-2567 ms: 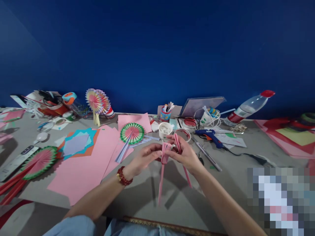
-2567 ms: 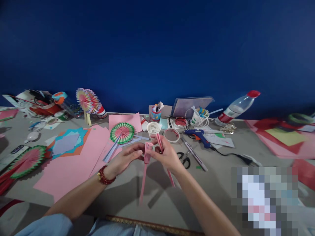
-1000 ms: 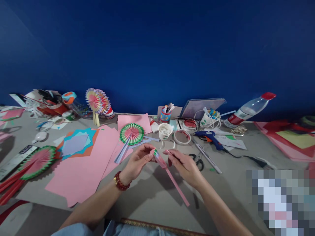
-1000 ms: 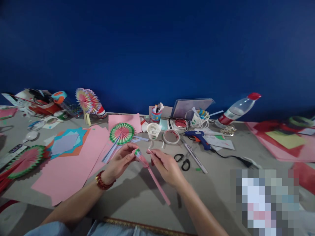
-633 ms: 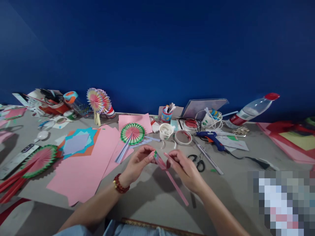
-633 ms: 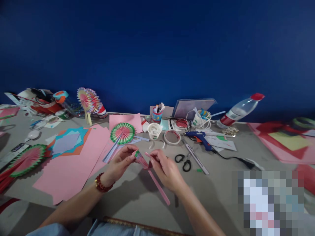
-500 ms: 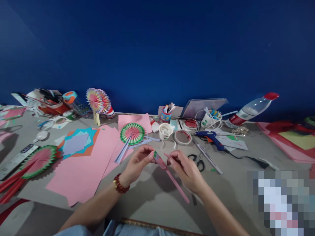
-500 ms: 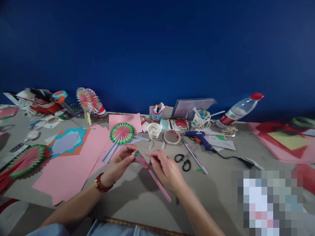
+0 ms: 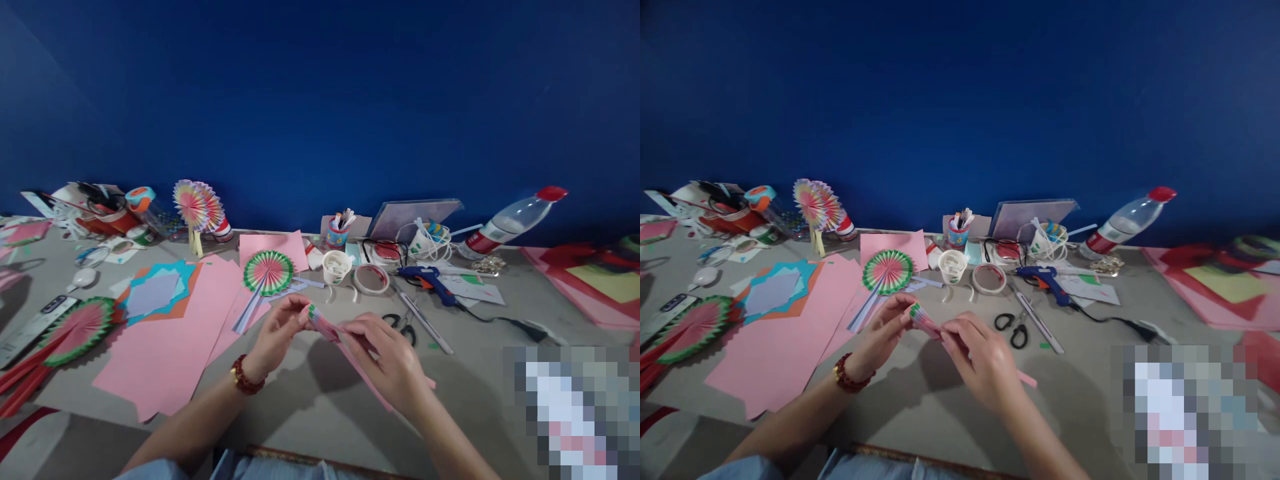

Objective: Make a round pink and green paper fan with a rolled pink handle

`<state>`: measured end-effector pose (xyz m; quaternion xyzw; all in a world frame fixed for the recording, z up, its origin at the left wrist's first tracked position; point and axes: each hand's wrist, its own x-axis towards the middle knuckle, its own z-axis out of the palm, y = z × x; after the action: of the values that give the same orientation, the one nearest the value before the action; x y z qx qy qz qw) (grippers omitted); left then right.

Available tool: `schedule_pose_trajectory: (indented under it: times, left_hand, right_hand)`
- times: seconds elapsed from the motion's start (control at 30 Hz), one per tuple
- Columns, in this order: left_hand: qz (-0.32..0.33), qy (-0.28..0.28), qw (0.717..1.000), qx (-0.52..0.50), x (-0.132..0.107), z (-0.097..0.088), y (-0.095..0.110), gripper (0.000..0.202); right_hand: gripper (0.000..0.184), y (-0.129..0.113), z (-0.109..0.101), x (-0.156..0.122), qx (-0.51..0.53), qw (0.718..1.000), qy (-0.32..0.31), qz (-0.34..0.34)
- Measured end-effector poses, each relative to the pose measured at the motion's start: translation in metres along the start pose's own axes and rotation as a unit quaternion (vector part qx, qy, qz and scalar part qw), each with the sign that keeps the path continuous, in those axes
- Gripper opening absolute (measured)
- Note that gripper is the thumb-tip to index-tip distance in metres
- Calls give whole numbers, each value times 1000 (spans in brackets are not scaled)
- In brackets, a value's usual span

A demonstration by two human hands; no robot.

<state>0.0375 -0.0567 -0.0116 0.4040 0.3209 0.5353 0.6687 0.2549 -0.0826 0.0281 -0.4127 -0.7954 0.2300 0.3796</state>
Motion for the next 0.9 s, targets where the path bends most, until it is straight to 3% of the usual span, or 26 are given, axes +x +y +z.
schedule_pose_trajectory:
  times: [0.3, 0.57, 0.9]
  left_hand:
    - [3, 69, 997, 28, -1, 4, -3, 29]
    - [2, 86, 994, 70, -7, 9, -8, 21]
    - [21, 47, 998, 31, -7, 10, -11, 21]
  right_hand:
    - [8, -24, 7, -8, 12, 1000, 4, 22]
    - [15, -16, 26, 4, 63, 996, 20, 58]
    - [19, -2, 36, 6, 96, 990, 13, 103]
